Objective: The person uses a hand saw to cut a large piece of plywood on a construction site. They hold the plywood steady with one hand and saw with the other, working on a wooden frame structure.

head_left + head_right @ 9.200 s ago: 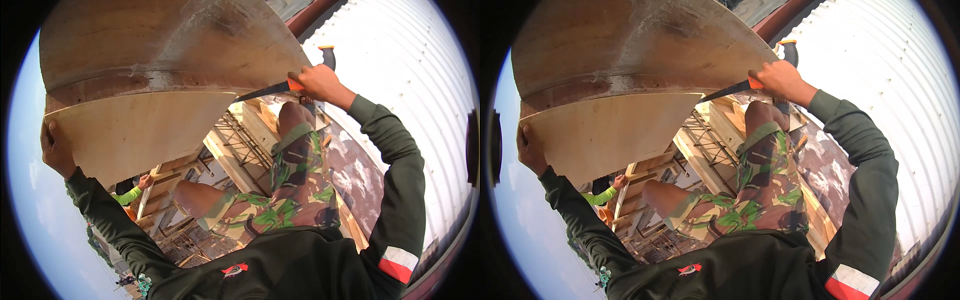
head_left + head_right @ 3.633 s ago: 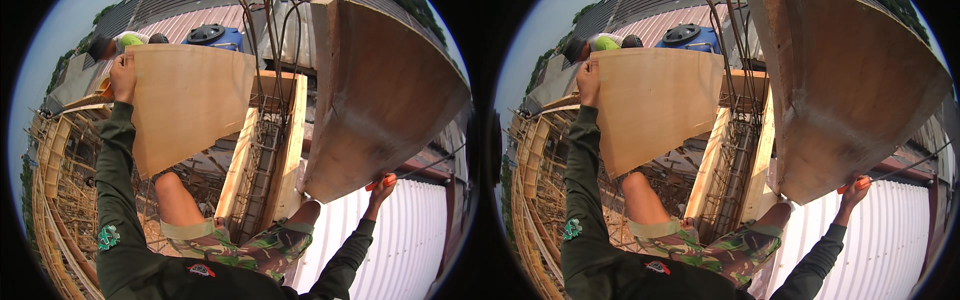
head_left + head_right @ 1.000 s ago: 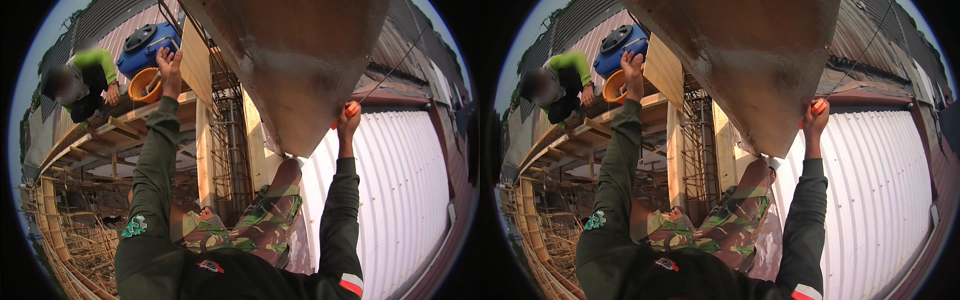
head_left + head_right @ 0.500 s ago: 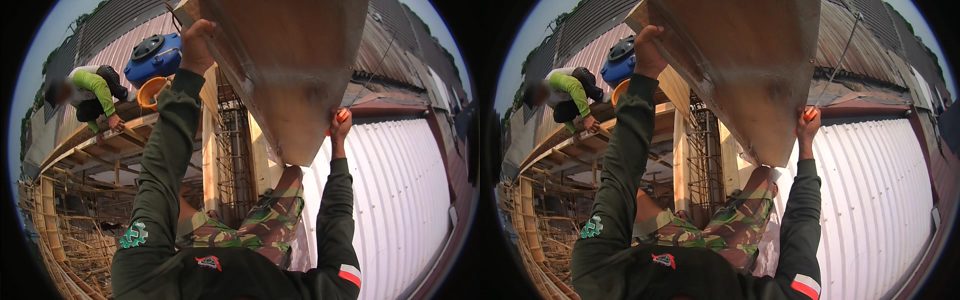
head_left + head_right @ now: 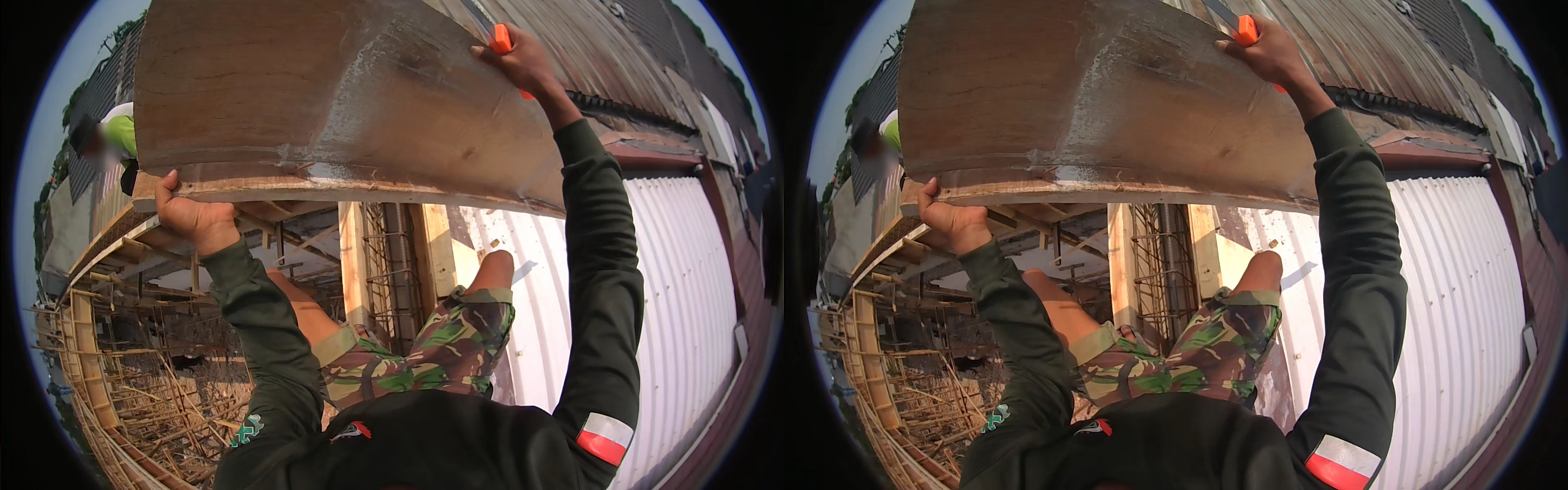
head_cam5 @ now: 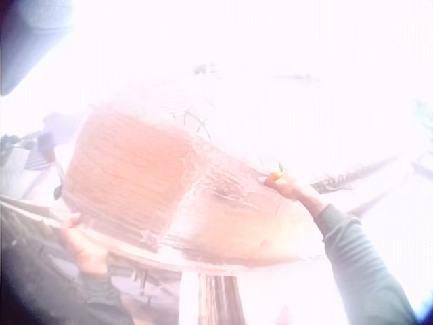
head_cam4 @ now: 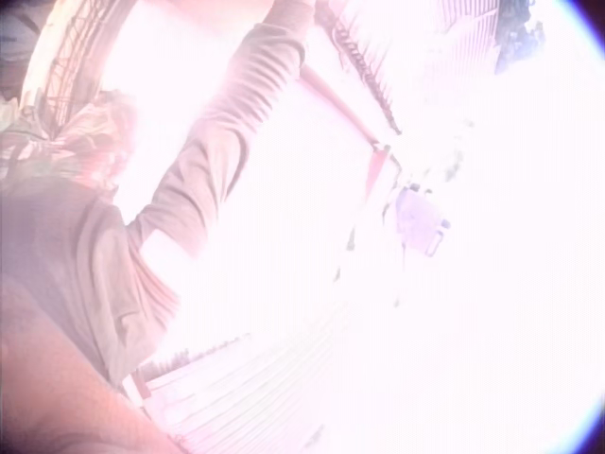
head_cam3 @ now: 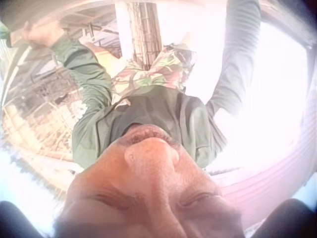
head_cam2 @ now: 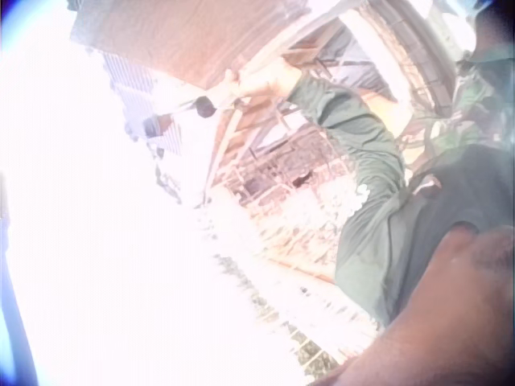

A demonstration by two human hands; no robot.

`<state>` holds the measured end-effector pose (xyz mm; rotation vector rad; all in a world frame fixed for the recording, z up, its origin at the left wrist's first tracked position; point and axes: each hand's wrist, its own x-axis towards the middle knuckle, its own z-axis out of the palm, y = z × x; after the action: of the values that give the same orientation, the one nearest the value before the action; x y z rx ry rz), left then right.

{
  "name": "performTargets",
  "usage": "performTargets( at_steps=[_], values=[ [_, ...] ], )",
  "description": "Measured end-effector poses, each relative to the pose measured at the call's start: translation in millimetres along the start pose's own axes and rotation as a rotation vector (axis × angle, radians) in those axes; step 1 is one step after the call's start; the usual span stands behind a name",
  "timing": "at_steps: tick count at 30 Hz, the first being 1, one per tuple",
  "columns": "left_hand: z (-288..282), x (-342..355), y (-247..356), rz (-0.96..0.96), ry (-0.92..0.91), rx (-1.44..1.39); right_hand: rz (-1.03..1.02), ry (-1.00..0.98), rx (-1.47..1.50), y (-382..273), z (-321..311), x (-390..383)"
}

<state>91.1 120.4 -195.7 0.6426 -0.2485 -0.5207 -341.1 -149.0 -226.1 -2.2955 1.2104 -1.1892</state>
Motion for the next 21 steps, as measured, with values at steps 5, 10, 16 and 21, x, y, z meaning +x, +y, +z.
performTargets(
  at_steps=[5, 10, 16, 21],
  values=[
    [-114, -16, -41, -0.063, 0.306, 0.082, -0.022, -0.242, -0.054, -24, 57, 11],
    [-195, -45, -85, -0.157, 0.416, 0.080, 0.007, -0.475, -0.083, -10, 115, -12],
    [-230, -49, -89, -0.152, 0.474, 0.165, -0.011, -0.459, -0.084, 17, 160, -34],
    [-239, -45, -94, -0.111, 0.495, 0.216, -0.017, -0.444, -0.164, 32, 181, -37]
  ],
)
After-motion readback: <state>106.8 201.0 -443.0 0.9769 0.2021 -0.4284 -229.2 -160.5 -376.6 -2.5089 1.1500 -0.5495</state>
